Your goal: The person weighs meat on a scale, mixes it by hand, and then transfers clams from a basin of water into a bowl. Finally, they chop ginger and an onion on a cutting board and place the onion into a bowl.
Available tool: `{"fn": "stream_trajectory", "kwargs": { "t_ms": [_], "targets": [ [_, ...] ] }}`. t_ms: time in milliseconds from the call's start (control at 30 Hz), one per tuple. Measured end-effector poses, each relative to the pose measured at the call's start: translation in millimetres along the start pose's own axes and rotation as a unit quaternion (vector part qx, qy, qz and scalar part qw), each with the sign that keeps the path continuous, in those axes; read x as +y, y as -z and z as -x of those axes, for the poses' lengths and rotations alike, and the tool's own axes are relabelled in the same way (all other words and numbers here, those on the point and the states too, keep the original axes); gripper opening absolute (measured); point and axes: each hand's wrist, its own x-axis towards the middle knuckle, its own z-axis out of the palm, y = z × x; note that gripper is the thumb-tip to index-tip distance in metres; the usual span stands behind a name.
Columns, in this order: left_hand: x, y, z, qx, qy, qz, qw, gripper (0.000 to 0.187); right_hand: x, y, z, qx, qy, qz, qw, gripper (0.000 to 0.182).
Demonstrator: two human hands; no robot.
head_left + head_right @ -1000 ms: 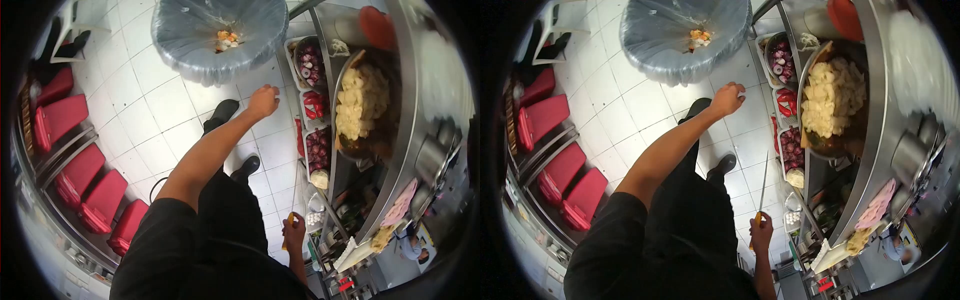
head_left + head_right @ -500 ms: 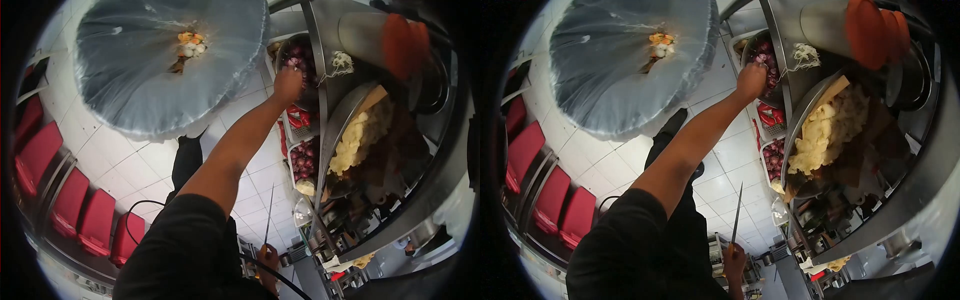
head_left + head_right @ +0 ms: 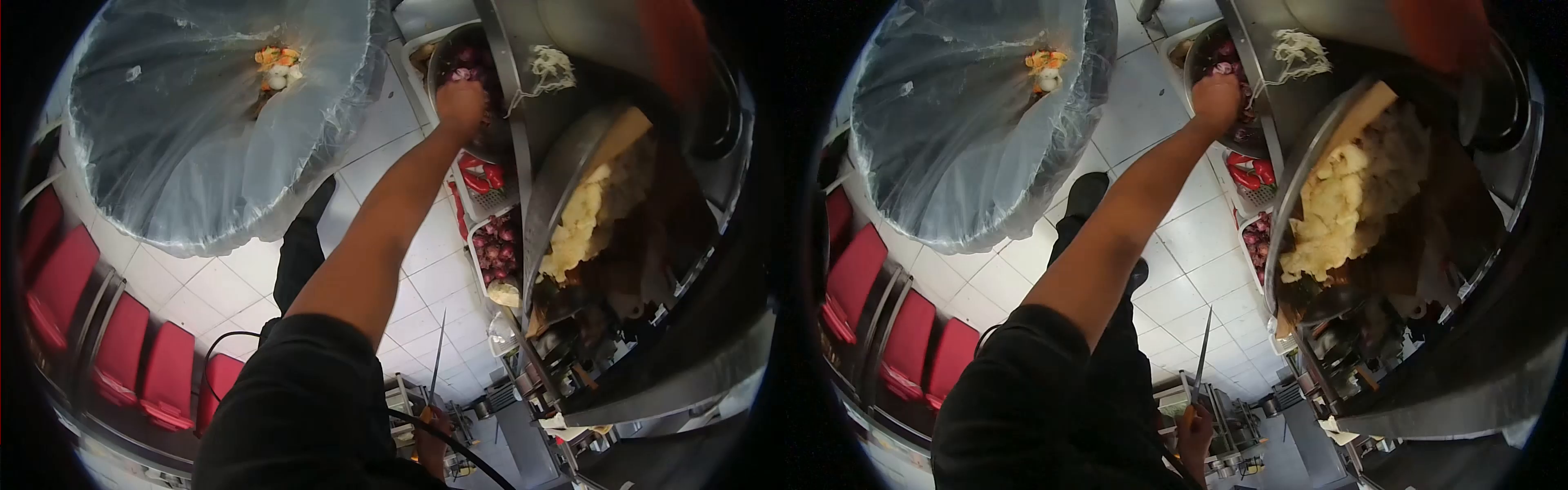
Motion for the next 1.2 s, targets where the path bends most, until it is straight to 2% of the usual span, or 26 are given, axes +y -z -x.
{"fn": "stream_trajectory", "kwargs": {
  "t_ms": [67, 100, 167, 233, 300, 333, 433, 467, 600, 667, 767, 800, 900, 967, 1000, 1100, 1133, 1200],
  "targets": [
    [3, 24, 3, -0.005, 0.033, 0.062, 0.998, 0.027, 5, 1, 1, -0.003, 0.016, -0.017, 1.0, 0.046],
    [-5, 17, 0, 0.03, 0.029, 0.103, 0.994, 0.033, 17, 1, 0, -0.002, 0.025, -0.019, 0.999, 0.045],
    [-5, 47, 8, -0.004, 0.055, 0.134, 0.989, 0.029, 40, 1, -10, 0.004, 0.055, -0.026, 0.998, 0.045],
    [-9, 58, 12, -0.009, 0.012, 0.117, 0.993, 0.029, -4, 5, 4, -0.002, 0.024, -0.008, 1.0, 0.045],
    [-18, 47, 3, -0.021, -0.013, 0.11, 0.994, 0.026, 19, 6, -6, 0.02, 0.058, 0.022, 0.998, 0.045],
    [-19, 43, 0, -0.026, -0.027, 0.145, 0.989, 0.024, 7, 7, -2, 0.015, 0.022, -0.007, 1.0, 0.045],
    [-18, 19, -3, -0.056, -0.034, 0.067, 0.996, 0.024, 26, 7, -11, 0.029, 0.044, 0.0, 0.999, 0.045],
    [-15, 13, -2, -0.046, -0.029, 0.078, 0.995, 0.02, 23, 6, -9, 0.027, 0.029, -0.037, 0.999, 0.046],
    [-2, 8, 0, -0.059, -0.018, 0.029, 0.998, 0.017, 53, 2, -14, 0.036, 0.048, -0.026, 0.998, 0.045],
    [-4, -3, -2, -0.059, -0.014, 0.014, 0.998, 0.019, 63, 0, -12, 0.042, 0.07, 0.012, 0.997, 0.045],
    [3, -4, -3, -0.012, 0.017, 0.035, 0.999, 0.023, 7, -4, 8, 0.024, -0.02, -0.001, 1.0, 0.045],
    [5, -2, -3, 0.011, 0.032, 0.049, 0.998, 0.024, 11, -3, 6, 0.013, -0.017, 0.004, 1.0, 0.046],
    [1, -1, -2, -0.004, 0.018, 0.028, 0.999, 0.035, 34, -3, -2, -0.004, -0.005, 0.017, 1.0, 0.046],
    [-1, 10, -1, 0.031, -0.017, 0.124, 0.992, 0.04, 45, -3, -6, 0.011, 0.017, 0.019, 1.0, 0.046],
    [-1, 16, 2, 0.048, -0.036, 0.172, 0.983, 0.043, 41, -2, -4, 0.011, 0.026, 0.012, 1.0, 0.045],
    [-3, 40, 12, -0.007, 0.018, 0.352, 0.936, 0.055, 35, 6, -7, 0.007, 0.066, 0.008, 0.998, 0.043],
    [-4, 47, 21, -0.047, 0.078, 0.437, 0.895, 0.049, 41, 9, -9, 0.005, 0.081, 0.021, 0.997, 0.043],
    [-6, 64, 52, -0.134, 0.191, 0.586, 0.776, 0.038, 41, 22, -6, -0.017, 0.098, 0.031, 0.995, 0.043]
  ]
}}
